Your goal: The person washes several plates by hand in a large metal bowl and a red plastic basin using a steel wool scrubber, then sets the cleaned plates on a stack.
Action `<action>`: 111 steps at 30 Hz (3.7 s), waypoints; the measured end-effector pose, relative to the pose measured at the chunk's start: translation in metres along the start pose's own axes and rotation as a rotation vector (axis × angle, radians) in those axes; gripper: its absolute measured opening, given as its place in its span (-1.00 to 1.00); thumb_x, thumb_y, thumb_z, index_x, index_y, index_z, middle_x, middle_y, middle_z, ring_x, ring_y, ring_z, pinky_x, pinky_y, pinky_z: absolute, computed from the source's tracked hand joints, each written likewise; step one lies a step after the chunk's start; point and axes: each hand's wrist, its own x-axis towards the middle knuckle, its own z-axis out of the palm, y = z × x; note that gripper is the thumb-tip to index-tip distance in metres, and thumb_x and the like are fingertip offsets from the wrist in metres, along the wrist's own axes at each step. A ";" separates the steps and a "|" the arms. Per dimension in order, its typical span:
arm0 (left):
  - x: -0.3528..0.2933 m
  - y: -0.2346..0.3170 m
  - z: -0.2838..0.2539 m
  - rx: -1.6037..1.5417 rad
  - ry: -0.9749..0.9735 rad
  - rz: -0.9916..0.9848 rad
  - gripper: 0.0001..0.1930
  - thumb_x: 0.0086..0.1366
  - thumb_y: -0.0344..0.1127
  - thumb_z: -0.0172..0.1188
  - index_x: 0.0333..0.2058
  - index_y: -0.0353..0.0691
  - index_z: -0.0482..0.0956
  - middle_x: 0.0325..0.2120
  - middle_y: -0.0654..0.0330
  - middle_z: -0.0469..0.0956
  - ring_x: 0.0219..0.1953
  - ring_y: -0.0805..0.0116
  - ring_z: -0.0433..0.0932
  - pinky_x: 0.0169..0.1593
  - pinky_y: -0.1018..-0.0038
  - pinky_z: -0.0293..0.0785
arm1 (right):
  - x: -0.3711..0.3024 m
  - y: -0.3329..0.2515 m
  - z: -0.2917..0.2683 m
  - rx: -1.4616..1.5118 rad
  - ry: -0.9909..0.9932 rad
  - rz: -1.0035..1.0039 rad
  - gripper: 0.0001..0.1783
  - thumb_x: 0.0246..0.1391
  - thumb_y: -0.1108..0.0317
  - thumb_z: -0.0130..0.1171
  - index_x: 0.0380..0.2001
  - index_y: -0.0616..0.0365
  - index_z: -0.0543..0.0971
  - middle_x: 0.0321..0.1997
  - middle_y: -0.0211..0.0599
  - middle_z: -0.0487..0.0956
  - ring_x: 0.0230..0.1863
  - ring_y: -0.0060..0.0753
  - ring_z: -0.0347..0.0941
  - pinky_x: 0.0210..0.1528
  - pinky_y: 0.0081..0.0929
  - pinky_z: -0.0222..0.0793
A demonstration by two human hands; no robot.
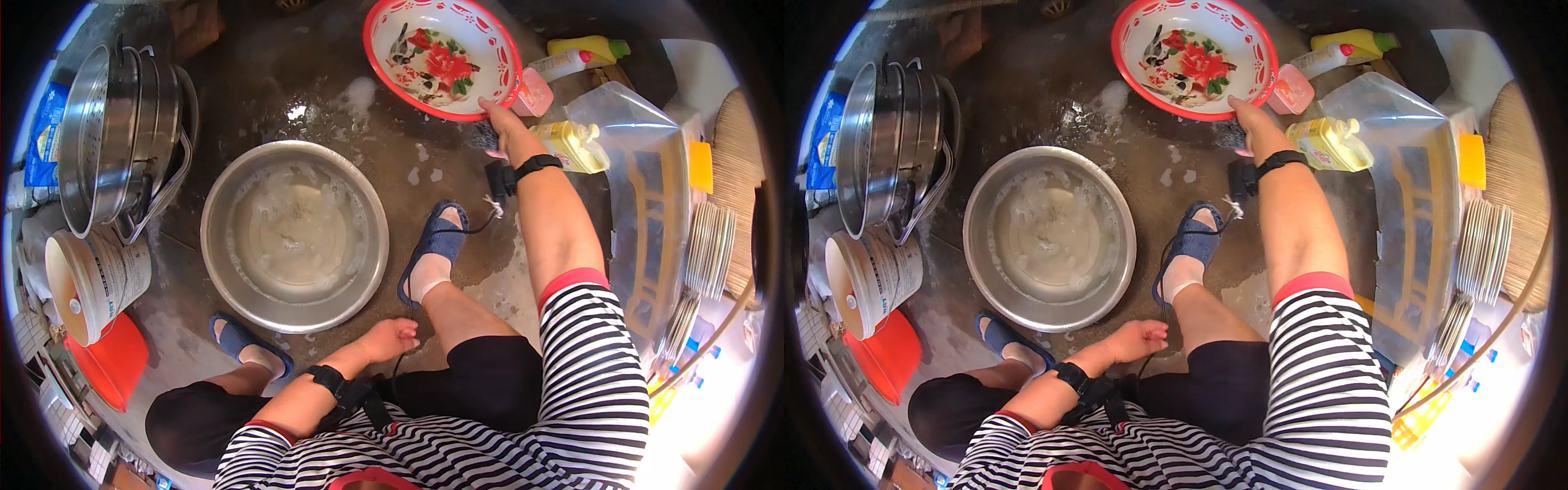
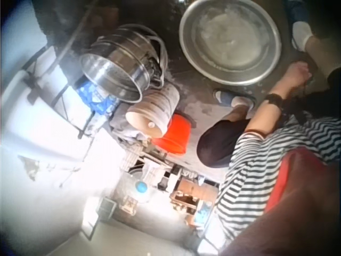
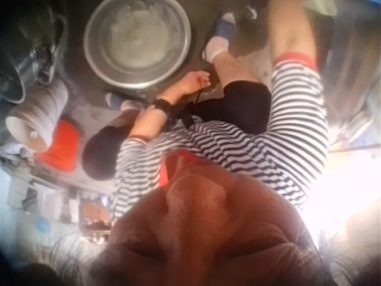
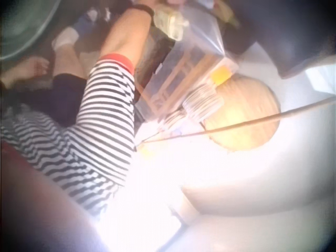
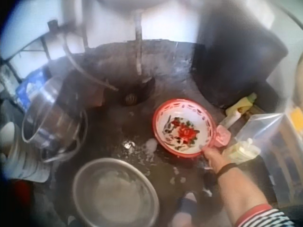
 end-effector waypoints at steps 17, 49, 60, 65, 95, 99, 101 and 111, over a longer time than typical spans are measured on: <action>-0.017 -0.047 -0.002 -0.230 -0.511 -0.323 -0.61 0.31 -0.22 0.10 0.07 -0.21 0.41 -0.18 0.29 0.54 -0.18 0.51 0.47 -0.10 0.57 0.41 | -0.030 0.098 0.004 0.375 -0.341 0.068 -0.68 0.09 0.12 0.05 -0.14 0.01 0.49 -0.34 -0.30 0.62 -0.46 -0.27 0.54 -0.52 -0.27 0.41; -0.116 -0.047 -0.242 -1.132 1.308 0.083 -0.55 0.41 -0.08 -0.08 0.01 -0.39 0.44 -0.02 0.06 0.48 -0.08 0.22 0.50 -0.01 0.29 0.44 | -0.135 0.126 0.131 -0.665 -0.522 -0.551 -0.58 -0.17 0.13 0.32 -0.41 0.33 0.60 -0.39 0.04 0.59 -0.33 -0.08 0.54 -0.21 -0.28 0.40; -0.119 -0.050 -0.250 -1.083 1.454 0.160 -0.56 0.39 -0.10 -0.02 -0.07 -0.46 0.47 -0.17 0.09 0.54 -0.22 0.25 0.53 -0.15 0.35 0.49 | -0.133 0.143 0.132 -0.461 -0.548 -0.606 -0.69 -0.15 0.23 0.23 -0.34 0.21 0.64 -0.41 -0.02 0.62 -0.33 -0.17 0.57 -0.17 -0.32 0.42; -0.152 -0.025 -0.242 -1.096 1.457 0.225 -0.59 0.40 -0.12 -0.03 -0.11 -0.46 0.48 -0.21 0.09 0.55 -0.25 0.26 0.53 -0.19 0.36 0.50 | -0.151 0.128 0.127 -0.443 -0.598 -0.648 -0.71 -0.13 0.26 0.26 -0.36 0.24 0.63 -0.45 -0.09 0.62 -0.39 -0.30 0.55 -0.23 -0.37 0.42; -0.210 0.147 -0.234 -0.442 1.311 0.216 -0.90 0.29 -0.38 0.11 -0.29 -0.28 0.47 -0.41 0.22 0.53 -0.39 0.41 0.50 -0.27 0.49 0.48 | -0.158 0.114 0.060 0.141 -0.816 -0.386 -0.81 -0.03 0.41 0.21 -0.35 0.33 0.59 -0.38 -0.34 0.60 -0.36 -0.57 0.46 -0.24 -0.61 0.36; -0.209 0.176 -0.229 -0.382 1.324 0.241 -0.87 0.28 -0.36 0.14 -0.27 -0.30 0.49 -0.43 0.25 0.54 -0.41 0.42 0.50 -0.28 0.50 0.47 | -0.154 0.115 0.061 0.186 -0.851 -0.351 -0.81 -0.02 0.40 0.21 -0.35 0.30 0.59 -0.37 -0.37 0.59 -0.34 -0.59 0.45 -0.22 -0.63 0.34; -0.211 0.179 -0.238 -0.354 1.313 0.255 -0.87 0.28 -0.36 0.14 -0.28 -0.30 0.49 -0.43 0.24 0.54 -0.41 0.42 0.50 -0.28 0.51 0.48 | -0.146 0.117 0.064 0.168 -0.825 -0.373 -0.81 -0.03 0.39 0.22 -0.34 0.29 0.59 -0.36 -0.37 0.59 -0.34 -0.59 0.45 -0.22 -0.64 0.34; -0.209 0.209 -0.253 -0.320 1.231 0.267 -0.89 0.32 -0.35 0.08 -0.29 -0.25 0.49 -0.42 0.24 0.55 -0.42 0.41 0.54 -0.30 0.49 0.51 | -0.153 0.099 0.054 0.211 -0.809 -0.360 -0.80 -0.05 0.34 0.25 -0.38 0.26 0.58 -0.38 -0.40 0.59 -0.34 -0.59 0.44 -0.21 -0.63 0.32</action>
